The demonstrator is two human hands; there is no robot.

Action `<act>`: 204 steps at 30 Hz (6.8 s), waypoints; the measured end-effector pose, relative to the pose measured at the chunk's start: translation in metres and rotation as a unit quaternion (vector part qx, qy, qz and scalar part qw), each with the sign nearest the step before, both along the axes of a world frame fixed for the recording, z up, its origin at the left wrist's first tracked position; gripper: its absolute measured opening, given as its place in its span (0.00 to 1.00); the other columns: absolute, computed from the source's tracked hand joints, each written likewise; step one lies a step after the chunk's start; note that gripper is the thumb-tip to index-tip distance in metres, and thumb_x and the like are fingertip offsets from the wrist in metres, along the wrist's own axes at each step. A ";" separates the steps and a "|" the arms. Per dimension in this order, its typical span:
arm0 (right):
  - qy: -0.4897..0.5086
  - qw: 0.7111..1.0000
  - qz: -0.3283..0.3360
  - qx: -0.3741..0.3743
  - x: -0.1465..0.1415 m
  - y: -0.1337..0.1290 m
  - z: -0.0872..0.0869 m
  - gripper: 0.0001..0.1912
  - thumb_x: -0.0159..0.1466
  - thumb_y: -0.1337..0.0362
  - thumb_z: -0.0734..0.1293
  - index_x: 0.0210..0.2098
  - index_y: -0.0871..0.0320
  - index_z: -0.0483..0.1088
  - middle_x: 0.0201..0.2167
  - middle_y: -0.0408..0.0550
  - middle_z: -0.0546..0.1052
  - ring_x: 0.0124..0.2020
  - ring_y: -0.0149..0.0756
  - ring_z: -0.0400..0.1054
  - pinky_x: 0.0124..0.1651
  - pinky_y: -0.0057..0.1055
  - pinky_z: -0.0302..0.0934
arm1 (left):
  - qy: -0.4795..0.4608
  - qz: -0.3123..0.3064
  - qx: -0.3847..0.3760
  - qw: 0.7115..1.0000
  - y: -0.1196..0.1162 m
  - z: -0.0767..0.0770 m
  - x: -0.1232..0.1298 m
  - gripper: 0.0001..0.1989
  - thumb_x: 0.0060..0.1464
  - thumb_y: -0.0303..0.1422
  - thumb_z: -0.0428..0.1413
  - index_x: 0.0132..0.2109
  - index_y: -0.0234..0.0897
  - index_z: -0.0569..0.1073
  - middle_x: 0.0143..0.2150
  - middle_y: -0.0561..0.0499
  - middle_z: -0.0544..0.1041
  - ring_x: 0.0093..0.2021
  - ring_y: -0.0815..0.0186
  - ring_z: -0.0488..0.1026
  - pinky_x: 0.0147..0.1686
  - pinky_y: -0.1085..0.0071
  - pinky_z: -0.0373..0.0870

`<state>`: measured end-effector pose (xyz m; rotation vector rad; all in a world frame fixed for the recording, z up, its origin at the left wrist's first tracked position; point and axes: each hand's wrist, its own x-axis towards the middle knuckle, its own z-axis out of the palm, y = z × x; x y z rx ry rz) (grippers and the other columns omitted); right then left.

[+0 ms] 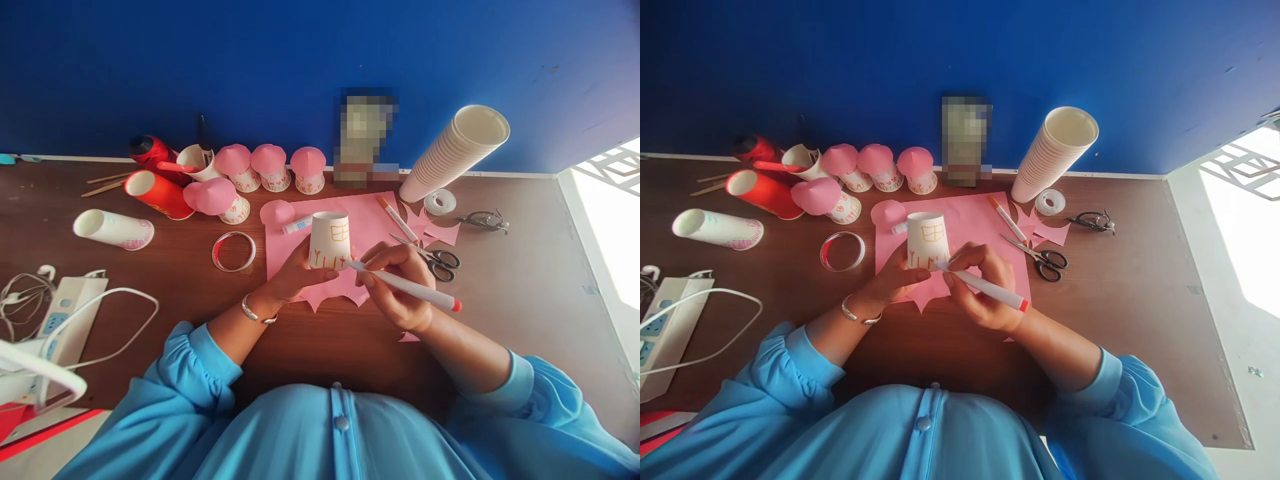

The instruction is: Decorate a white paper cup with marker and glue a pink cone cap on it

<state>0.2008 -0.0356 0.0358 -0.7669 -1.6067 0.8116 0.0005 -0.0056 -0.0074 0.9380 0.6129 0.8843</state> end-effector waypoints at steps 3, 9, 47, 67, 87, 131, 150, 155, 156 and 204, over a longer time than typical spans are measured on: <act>-0.016 1.000 -0.005 0.002 -0.003 0.005 -0.005 0.08 0.68 0.73 0.68 0.41 0.53 0.69 0.32 0.43 0.77 0.30 0.32 0.74 0.29 0.31 0.68 | -0.004 0.015 -0.025 1.000 0.001 0.000 -0.001 0.25 0.50 0.39 0.75 0.53 0.40 0.79 0.46 0.47 0.84 0.48 0.57 0.81 0.51 0.60 0.76; -0.044 0.999 -0.008 0.022 0.000 0.002 -0.008 0.10 0.67 0.74 0.69 0.42 0.53 0.70 0.32 0.44 0.77 0.31 0.33 0.76 0.28 0.30 0.68 | 0.006 0.003 -0.038 0.999 0.002 0.006 0.000 0.22 0.50 0.39 0.75 0.50 0.40 0.81 0.45 0.48 0.84 0.47 0.58 0.81 0.50 0.61 0.77; -0.104 0.994 -0.025 0.028 0.000 0.001 -0.005 0.11 0.68 0.73 0.69 0.43 0.51 0.69 0.32 0.43 0.80 0.31 0.35 0.78 0.31 0.31 0.71 | 0.027 -0.005 -0.038 0.999 0.003 0.008 0.002 0.25 0.47 0.39 0.76 0.48 0.39 0.76 0.40 0.49 0.80 0.41 0.60 0.78 0.44 0.63 0.76; -0.118 0.992 -0.037 0.030 0.001 0.000 -0.003 0.09 0.67 0.72 0.69 0.41 0.51 0.69 0.32 0.43 0.79 0.29 0.35 0.77 0.30 0.32 0.70 | 0.010 -0.011 -0.047 0.999 0.002 0.007 0.001 0.25 0.47 0.40 0.76 0.50 0.39 0.78 0.42 0.48 0.81 0.43 0.60 0.79 0.46 0.62 0.77; -0.107 0.993 -0.038 0.032 0.001 0.001 -0.003 0.10 0.68 0.72 0.69 0.43 0.51 0.69 0.33 0.43 0.79 0.31 0.35 0.78 0.31 0.31 0.71 | 0.013 -0.007 -0.053 0.999 0.002 0.007 0.000 0.25 0.46 0.39 0.76 0.49 0.39 0.78 0.43 0.48 0.82 0.44 0.58 0.78 0.49 0.60 0.76; -0.179 0.975 -0.030 0.129 0.011 0.031 -0.026 0.40 0.68 0.60 0.77 0.72 0.46 0.57 0.70 0.60 0.73 0.71 0.58 0.70 0.68 0.64 0.69 | 0.012 -0.010 -0.007 1.000 0.000 0.000 0.000 0.26 0.53 0.40 0.74 0.56 0.42 0.78 0.49 0.46 0.81 0.50 0.56 0.78 0.50 0.59 0.78; -0.108 0.991 -0.055 0.052 0.010 -0.001 0.008 0.11 0.70 0.69 0.70 0.51 0.52 0.72 0.33 0.45 0.81 0.30 0.37 0.78 0.30 0.34 0.73 | 0.042 0.046 0.009 0.998 0.001 -0.012 -0.002 0.28 0.52 0.42 0.74 0.56 0.42 0.77 0.52 0.46 0.82 0.53 0.54 0.78 0.53 0.59 0.75; -0.144 0.981 -0.059 0.120 0.004 -0.001 0.006 0.09 0.67 0.74 0.70 0.42 0.55 0.70 0.29 0.42 0.78 0.26 0.32 0.76 0.26 0.28 0.69 | 0.041 0.047 -0.004 0.998 0.001 -0.007 0.000 0.27 0.51 0.41 0.75 0.55 0.42 0.76 0.49 0.47 0.82 0.49 0.56 0.78 0.50 0.59 0.76; -0.146 0.978 -0.065 0.134 0.004 0.000 0.006 0.09 0.66 0.74 0.70 0.42 0.55 0.70 0.29 0.42 0.78 0.26 0.32 0.76 0.25 0.28 0.68 | 0.043 0.047 -0.004 0.998 0.001 -0.006 0.000 0.27 0.51 0.41 0.75 0.55 0.41 0.76 0.48 0.47 0.82 0.49 0.56 0.78 0.50 0.59 0.76; -0.168 0.973 -0.056 0.148 0.002 0.005 0.005 0.12 0.65 0.75 0.69 0.43 0.53 0.69 0.28 0.42 0.77 0.25 0.34 0.77 0.25 0.29 0.70 | 0.060 0.039 -0.008 0.997 -0.001 -0.006 -0.003 0.25 0.51 0.40 0.75 0.53 0.42 0.77 0.46 0.48 0.81 0.47 0.57 0.78 0.47 0.60 0.76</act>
